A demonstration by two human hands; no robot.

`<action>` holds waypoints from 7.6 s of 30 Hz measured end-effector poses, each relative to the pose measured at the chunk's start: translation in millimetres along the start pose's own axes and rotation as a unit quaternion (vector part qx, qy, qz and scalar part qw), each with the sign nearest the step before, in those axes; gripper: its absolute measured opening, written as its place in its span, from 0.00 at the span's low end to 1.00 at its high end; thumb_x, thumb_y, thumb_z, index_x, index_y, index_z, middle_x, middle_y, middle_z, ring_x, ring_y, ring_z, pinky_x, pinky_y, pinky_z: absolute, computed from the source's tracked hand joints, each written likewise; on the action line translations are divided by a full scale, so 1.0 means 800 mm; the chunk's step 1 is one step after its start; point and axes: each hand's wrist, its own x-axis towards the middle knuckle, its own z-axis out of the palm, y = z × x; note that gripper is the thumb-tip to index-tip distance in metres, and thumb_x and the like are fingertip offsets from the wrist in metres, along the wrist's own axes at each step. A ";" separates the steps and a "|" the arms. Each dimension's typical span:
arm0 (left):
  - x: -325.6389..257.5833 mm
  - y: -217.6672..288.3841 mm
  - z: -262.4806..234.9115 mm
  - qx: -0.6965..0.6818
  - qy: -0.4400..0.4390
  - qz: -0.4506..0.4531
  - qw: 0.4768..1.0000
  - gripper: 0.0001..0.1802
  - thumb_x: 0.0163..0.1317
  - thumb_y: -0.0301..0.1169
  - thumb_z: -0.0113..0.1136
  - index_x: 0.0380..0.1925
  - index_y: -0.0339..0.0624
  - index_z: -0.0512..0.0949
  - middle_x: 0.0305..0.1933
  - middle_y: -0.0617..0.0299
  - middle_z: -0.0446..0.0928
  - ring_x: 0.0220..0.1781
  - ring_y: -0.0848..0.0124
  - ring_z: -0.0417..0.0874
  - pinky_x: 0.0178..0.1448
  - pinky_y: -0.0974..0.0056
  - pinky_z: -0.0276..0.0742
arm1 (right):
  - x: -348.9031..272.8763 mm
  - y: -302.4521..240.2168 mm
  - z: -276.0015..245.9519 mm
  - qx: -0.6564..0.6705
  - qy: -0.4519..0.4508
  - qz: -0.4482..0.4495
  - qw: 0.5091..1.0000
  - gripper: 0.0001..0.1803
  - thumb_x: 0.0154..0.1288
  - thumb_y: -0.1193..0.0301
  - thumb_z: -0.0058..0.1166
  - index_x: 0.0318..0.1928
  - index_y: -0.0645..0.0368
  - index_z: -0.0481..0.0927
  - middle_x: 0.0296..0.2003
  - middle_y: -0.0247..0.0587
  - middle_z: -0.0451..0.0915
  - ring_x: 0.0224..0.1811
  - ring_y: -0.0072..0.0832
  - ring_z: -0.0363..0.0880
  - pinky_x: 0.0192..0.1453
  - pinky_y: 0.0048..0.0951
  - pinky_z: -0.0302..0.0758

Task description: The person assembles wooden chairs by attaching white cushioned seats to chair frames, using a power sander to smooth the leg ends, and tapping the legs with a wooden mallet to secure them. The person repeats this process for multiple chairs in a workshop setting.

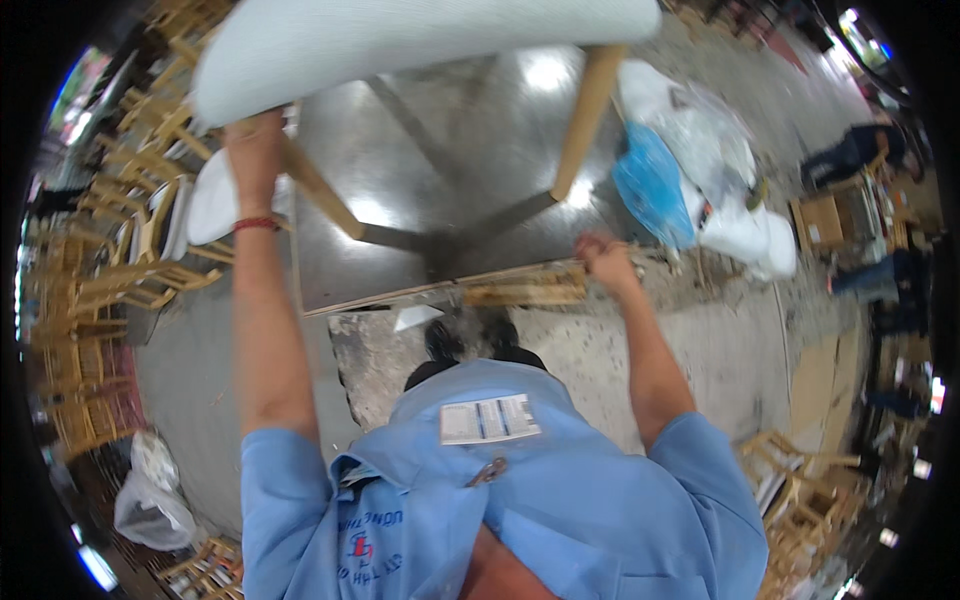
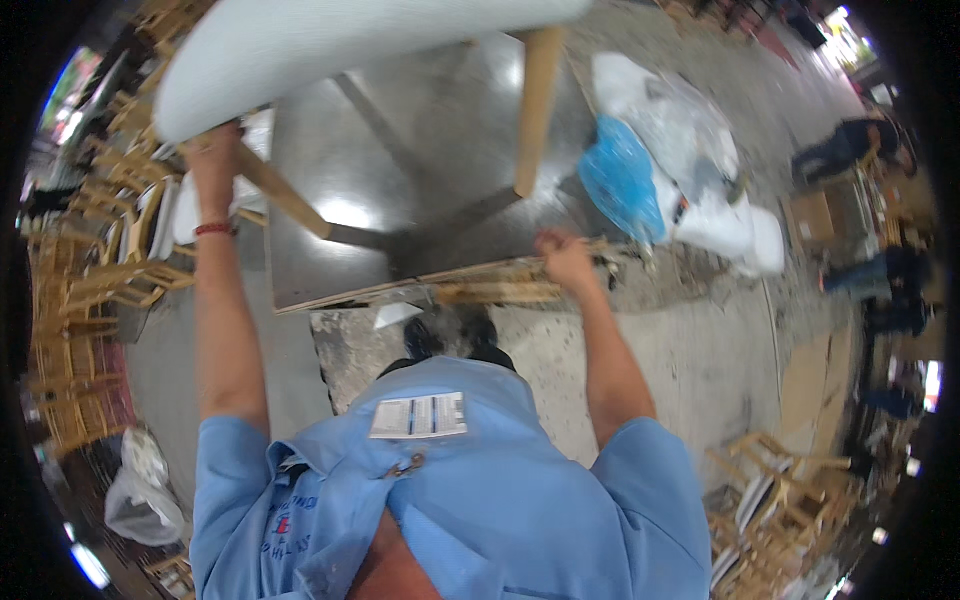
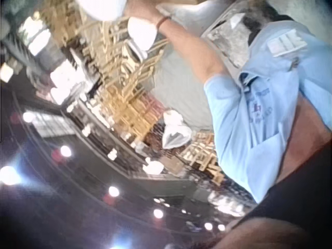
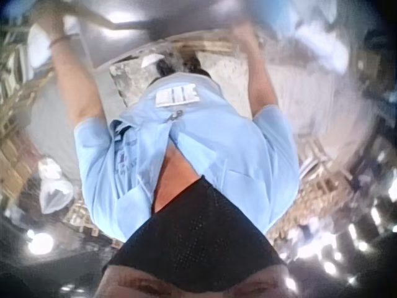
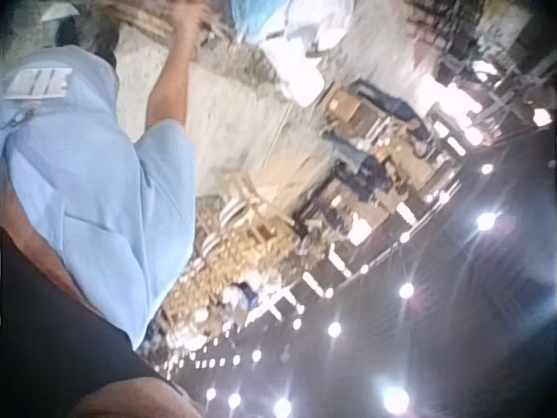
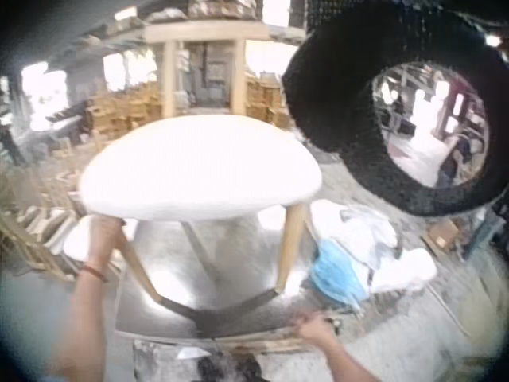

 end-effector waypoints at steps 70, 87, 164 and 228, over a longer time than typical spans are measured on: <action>0.125 -0.004 0.176 0.020 0.221 -0.072 0.972 0.16 0.58 0.32 0.67 0.41 0.36 0.73 0.32 0.60 0.79 0.28 0.73 0.78 0.35 0.67 0.76 | 0.504 -0.205 0.040 0.113 0.064 -0.181 0.975 0.09 0.50 0.74 0.59 0.34 0.59 0.74 0.25 0.30 0.74 0.27 0.21 0.73 0.35 0.28 0.73; 0.046 -0.008 0.064 0.482 0.089 0.168 0.855 0.04 0.56 0.24 0.60 0.32 0.39 0.77 0.31 0.56 0.79 0.36 0.62 0.81 0.46 0.57 0.76 | 0.407 -0.172 0.025 0.068 0.010 -0.194 0.979 0.16 0.49 0.78 0.63 0.41 0.61 0.78 0.32 0.38 0.82 0.35 0.28 0.79 0.42 0.33 0.76; -0.402 0.127 -0.029 -0.036 -0.245 0.258 0.934 0.21 0.53 0.32 0.69 0.47 0.35 0.79 0.45 0.54 0.82 0.47 0.58 0.83 0.55 0.56 0.76 | -0.415 -0.669 -0.081 0.546 0.292 -0.508 0.598 0.52 0.64 0.45 0.55 0.72 0.70 0.46 0.62 0.58 0.64 0.53 0.41 0.76 0.51 0.39 0.81; -0.599 0.623 1.360 -0.352 -0.683 -0.023 0.640 0.08 0.49 0.24 0.65 0.30 0.40 0.77 0.29 0.62 0.79 0.32 0.72 0.80 0.39 0.63 0.76 | -0.499 0.474 -0.738 0.388 0.428 0.509 0.639 0.20 0.66 0.69 0.51 0.57 0.60 0.75 0.47 0.45 0.80 0.38 0.36 0.84 0.29 0.32 0.79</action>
